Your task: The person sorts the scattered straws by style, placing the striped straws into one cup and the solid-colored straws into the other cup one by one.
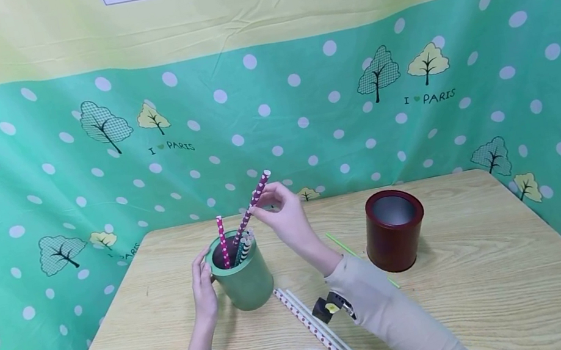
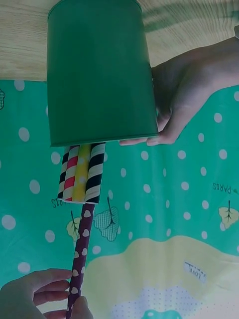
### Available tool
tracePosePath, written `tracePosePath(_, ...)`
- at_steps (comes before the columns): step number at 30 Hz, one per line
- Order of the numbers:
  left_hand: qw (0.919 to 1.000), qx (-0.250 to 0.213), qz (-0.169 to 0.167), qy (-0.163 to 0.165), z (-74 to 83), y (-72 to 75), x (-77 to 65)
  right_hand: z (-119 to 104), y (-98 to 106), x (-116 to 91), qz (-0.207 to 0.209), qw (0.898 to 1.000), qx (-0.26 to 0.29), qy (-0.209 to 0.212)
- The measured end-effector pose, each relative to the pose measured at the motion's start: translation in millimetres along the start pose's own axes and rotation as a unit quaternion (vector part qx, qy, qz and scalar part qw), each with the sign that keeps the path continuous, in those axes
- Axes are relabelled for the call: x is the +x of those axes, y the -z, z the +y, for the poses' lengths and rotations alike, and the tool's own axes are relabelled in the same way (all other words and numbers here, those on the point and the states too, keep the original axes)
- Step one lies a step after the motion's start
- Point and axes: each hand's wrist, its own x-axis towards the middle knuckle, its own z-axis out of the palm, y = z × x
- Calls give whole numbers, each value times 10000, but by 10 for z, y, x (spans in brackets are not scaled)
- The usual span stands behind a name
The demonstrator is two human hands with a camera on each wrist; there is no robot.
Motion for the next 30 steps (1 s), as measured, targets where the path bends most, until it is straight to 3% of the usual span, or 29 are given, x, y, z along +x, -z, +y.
tracePosePath(5, 10000, -22, -18, 30, -44, 12, 7, 37, -14, 3, -60, 9999, -81, 1)
tracePosePath(12, 9998, -195, -31, 36, -229, 49, 47, 60, 3, -13, -152, 9996, -217, 90)
tracePosePath(17, 9998, -188, -53, 59, -252, 52, 48, 72, 59, -60, -247, 9991, -320, -156)
tracePosePath(21, 9998, -150, -56, 132, -168, 39, 42, 114, 132, -125, -468, 9969, -512, -368)
tracePosePath(30, 9998, -140, 8, -129, -287, 41, 58, 324, 291, -245, -1093, 9857, -1131, -608)
